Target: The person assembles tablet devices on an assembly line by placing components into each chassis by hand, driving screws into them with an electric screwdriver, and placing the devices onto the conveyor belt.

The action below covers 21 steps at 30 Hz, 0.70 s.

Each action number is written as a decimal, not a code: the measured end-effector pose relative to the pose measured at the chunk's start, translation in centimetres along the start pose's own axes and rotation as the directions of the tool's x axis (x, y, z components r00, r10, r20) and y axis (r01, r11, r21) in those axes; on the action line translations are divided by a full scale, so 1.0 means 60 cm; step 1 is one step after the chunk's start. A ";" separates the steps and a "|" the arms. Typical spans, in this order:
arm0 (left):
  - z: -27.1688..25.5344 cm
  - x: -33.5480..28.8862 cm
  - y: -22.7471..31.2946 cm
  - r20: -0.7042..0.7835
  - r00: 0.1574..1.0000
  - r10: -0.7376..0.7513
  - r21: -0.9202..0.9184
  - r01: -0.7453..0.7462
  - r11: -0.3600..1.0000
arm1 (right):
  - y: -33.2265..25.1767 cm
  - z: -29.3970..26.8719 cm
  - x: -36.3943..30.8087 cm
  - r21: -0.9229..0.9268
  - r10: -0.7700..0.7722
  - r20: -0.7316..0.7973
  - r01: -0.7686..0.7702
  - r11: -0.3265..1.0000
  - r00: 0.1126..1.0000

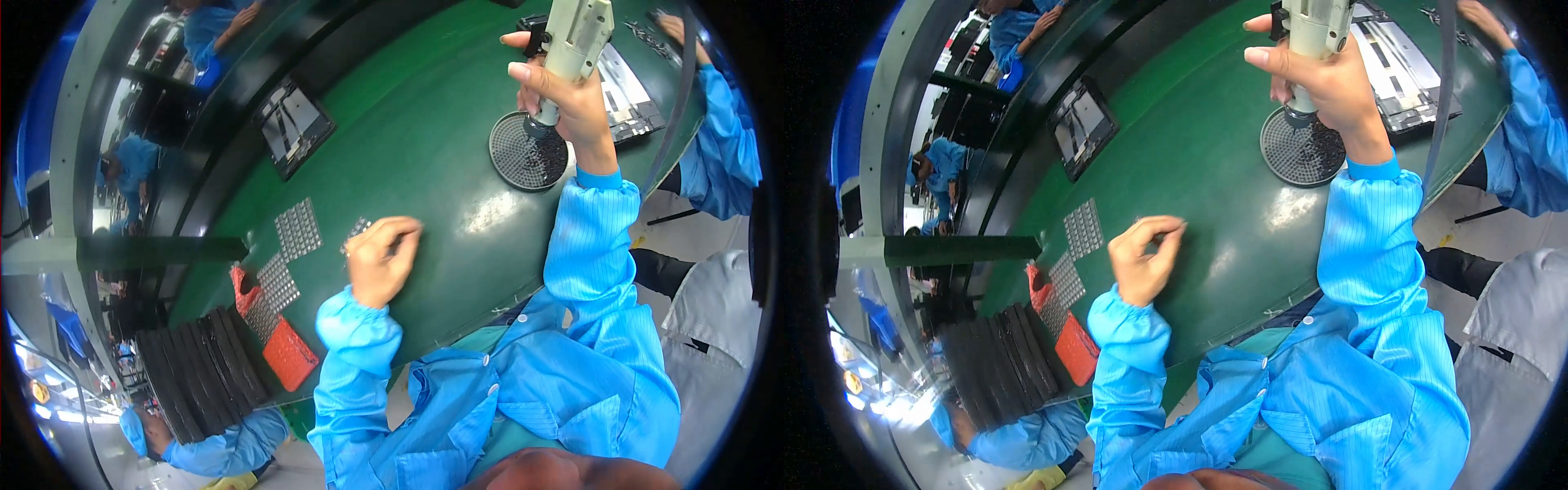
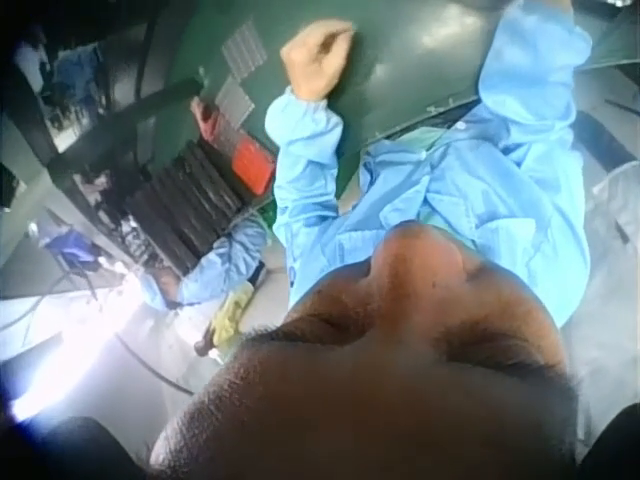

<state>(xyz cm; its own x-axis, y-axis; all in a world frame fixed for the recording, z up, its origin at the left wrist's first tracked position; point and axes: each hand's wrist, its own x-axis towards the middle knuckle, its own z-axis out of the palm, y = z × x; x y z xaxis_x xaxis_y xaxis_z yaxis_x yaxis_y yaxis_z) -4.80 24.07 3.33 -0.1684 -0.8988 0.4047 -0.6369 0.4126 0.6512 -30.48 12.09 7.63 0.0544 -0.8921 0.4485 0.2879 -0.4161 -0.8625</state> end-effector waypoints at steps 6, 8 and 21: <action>0.169 0.112 0.050 0.064 0.981 0.184 -0.186 -0.170 0.968 | 0.022 -0.019 0.007 -0.069 0.022 -0.068 -0.027 0.997 0.997; 0.196 0.122 0.050 0.052 0.957 0.284 -0.130 -0.276 0.952 | 0.025 -0.015 0.003 -0.029 0.035 -0.078 -0.037 0.999 0.996; -0.195 0.175 -0.314 0.240 0.927 -0.288 0.842 -0.052 0.537 | 0.030 -0.012 0.001 -0.152 -0.116 -0.114 0.098 0.984 0.987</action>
<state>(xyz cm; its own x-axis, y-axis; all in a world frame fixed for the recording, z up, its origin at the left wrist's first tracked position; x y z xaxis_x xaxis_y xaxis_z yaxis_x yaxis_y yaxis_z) 14.25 8.57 2.81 -0.1537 -0.9875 0.0337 -0.9668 0.1433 -0.2116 -30.66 11.18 5.91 -0.0888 -0.8520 0.5160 0.1435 -0.5236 -0.8398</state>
